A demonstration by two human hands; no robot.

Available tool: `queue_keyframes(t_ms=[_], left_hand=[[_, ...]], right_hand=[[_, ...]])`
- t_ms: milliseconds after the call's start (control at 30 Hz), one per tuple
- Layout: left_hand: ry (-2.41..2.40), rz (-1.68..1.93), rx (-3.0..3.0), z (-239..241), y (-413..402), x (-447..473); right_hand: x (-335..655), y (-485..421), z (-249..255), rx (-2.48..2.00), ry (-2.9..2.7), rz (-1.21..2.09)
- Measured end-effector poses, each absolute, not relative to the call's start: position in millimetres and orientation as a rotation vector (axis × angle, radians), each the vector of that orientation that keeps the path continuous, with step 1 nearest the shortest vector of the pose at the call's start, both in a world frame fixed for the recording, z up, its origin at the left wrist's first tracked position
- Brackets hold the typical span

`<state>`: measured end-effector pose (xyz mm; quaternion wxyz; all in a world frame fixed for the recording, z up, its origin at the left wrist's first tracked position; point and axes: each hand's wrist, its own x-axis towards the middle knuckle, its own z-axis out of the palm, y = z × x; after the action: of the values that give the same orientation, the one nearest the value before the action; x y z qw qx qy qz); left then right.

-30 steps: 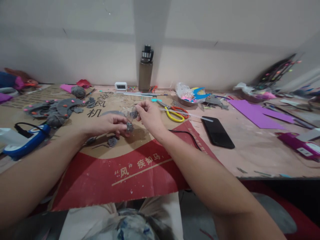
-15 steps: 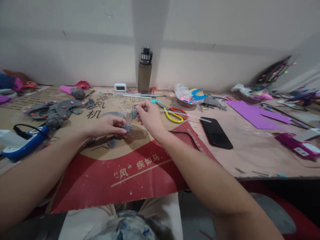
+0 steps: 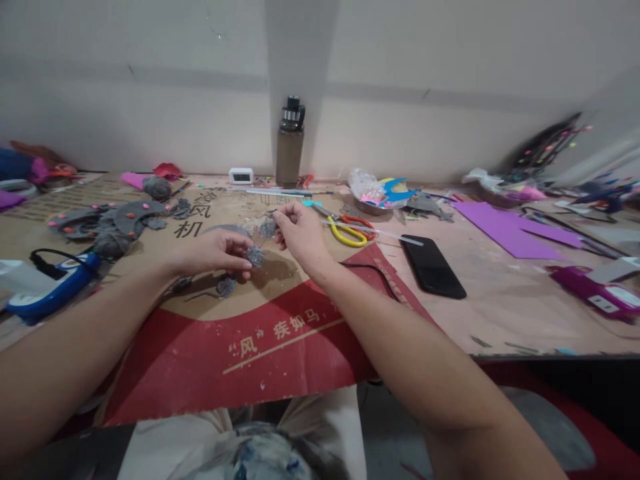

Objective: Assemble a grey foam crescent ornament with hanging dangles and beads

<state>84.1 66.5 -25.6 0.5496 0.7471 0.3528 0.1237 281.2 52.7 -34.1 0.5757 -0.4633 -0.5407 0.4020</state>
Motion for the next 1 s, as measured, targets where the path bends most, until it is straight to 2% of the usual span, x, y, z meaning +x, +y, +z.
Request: queue_keyframes(t_ms=[1000], left_hand=[[0.863, 0.372, 1.754, -14.6, 62.6, 82.2]], right_hand=[[279.8, 52.5, -29.8, -0.987, -1.137, 1.018]])
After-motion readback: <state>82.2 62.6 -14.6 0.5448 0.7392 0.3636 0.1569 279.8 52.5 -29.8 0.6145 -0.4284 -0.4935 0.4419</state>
